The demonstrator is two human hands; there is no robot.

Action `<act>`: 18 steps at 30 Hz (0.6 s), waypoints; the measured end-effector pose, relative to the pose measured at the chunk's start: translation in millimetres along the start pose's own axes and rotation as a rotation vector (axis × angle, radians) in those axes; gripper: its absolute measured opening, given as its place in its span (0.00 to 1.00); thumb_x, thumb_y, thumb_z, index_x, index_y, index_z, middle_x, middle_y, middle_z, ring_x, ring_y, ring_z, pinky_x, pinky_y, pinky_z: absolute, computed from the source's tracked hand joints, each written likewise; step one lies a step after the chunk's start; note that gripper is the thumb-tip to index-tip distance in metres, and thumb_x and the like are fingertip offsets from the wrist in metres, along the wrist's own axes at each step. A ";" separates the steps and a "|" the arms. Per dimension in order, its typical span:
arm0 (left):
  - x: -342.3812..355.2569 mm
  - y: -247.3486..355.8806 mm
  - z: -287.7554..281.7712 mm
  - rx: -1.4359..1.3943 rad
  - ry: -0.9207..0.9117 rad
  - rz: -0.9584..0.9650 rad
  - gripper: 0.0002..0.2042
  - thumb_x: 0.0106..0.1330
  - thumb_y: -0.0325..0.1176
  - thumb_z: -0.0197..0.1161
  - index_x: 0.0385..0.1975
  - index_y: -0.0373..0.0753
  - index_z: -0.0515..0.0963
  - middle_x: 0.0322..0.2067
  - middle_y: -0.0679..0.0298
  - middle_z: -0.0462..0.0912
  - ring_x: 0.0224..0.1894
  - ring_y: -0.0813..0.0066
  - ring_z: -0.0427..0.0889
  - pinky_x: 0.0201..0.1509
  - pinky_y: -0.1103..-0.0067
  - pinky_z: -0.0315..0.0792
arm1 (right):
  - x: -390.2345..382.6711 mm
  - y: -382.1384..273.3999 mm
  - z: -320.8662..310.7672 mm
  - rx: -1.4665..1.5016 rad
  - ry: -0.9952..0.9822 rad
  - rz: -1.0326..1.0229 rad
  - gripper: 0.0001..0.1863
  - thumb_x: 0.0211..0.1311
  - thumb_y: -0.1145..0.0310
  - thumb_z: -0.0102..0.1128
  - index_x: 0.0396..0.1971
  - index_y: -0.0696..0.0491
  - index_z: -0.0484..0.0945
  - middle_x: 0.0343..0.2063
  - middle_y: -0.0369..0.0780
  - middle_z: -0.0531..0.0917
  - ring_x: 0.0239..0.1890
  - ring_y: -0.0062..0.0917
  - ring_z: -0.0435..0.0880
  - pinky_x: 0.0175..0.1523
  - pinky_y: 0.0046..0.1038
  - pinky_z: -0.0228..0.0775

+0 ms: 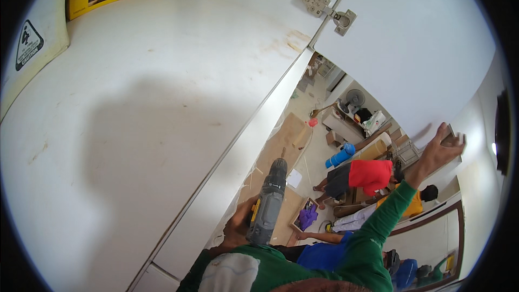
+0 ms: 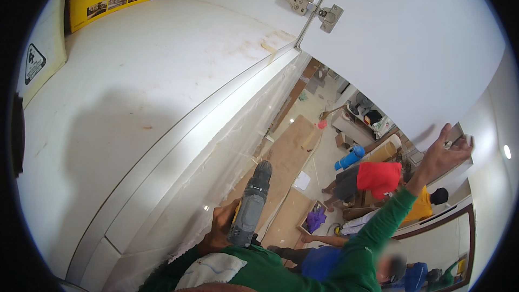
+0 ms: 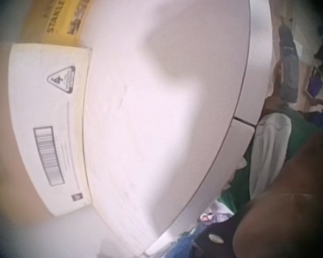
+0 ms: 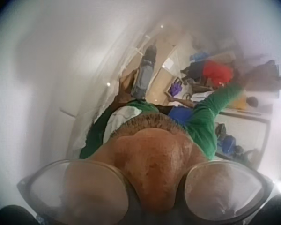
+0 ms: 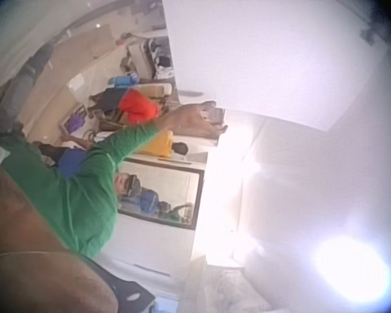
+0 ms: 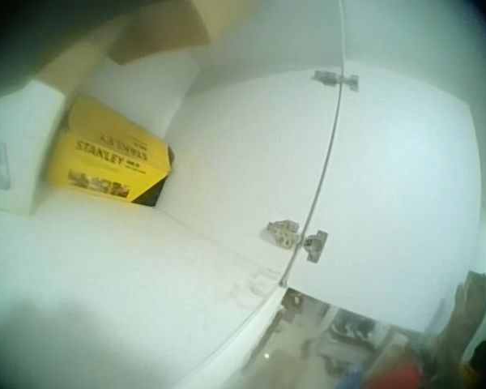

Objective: The person installs white cabinet doors by aligning them with hinges and securing them using a power drill. They repeatedly open and close the doors to check alignment and make adjustments as needed.

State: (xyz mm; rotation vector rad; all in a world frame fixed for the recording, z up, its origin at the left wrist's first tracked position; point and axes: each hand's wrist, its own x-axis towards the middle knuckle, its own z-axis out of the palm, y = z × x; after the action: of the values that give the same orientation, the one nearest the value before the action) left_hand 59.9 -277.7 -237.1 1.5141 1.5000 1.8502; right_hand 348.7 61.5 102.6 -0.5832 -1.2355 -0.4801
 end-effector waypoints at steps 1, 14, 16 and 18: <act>2.2 0.0 -0.2 -0.017 0.044 0.096 0.34 0.58 0.34 0.83 0.63 0.27 0.77 0.42 0.47 0.86 0.40 0.51 0.90 0.44 0.66 0.82 | -3.7 -35.8 1.6 -0.080 0.058 -0.117 0.26 0.73 0.69 0.76 0.65 0.61 0.79 0.62 0.46 0.86 0.63 0.35 0.84 0.68 0.36 0.75; 13.8 -2.5 9.1 0.017 0.079 0.137 0.26 0.59 0.34 0.82 0.54 0.28 0.81 0.33 0.52 0.86 0.29 0.55 0.90 0.34 0.67 0.83 | -42.6 -244.0 228.4 0.087 -0.434 -0.991 0.20 0.64 0.71 0.78 0.54 0.55 0.85 0.47 0.40 0.85 0.48 0.37 0.84 0.56 0.39 0.79; 16.1 -4.2 8.1 0.029 0.075 0.126 0.25 0.59 0.33 0.82 0.53 0.29 0.81 0.33 0.52 0.87 0.29 0.55 0.90 0.34 0.67 0.83 | -40.5 -238.7 240.7 0.086 -0.416 -1.025 0.17 0.64 0.72 0.77 0.51 0.57 0.85 0.45 0.40 0.85 0.48 0.36 0.84 0.55 0.38 0.80; 17.5 -4.9 7.4 0.037 0.070 0.117 0.25 0.60 0.33 0.82 0.53 0.29 0.81 0.33 0.53 0.87 0.29 0.56 0.90 0.35 0.67 0.83 | -41.1 -231.5 245.2 0.110 -0.380 -1.045 0.15 0.64 0.73 0.76 0.49 0.57 0.84 0.44 0.40 0.84 0.47 0.36 0.84 0.54 0.38 0.81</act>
State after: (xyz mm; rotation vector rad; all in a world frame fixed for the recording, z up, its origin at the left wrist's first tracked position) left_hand 57.6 -258.7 -233.0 1.6006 1.5138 1.9712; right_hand 12.9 45.2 151.8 0.1326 -1.8840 -1.1926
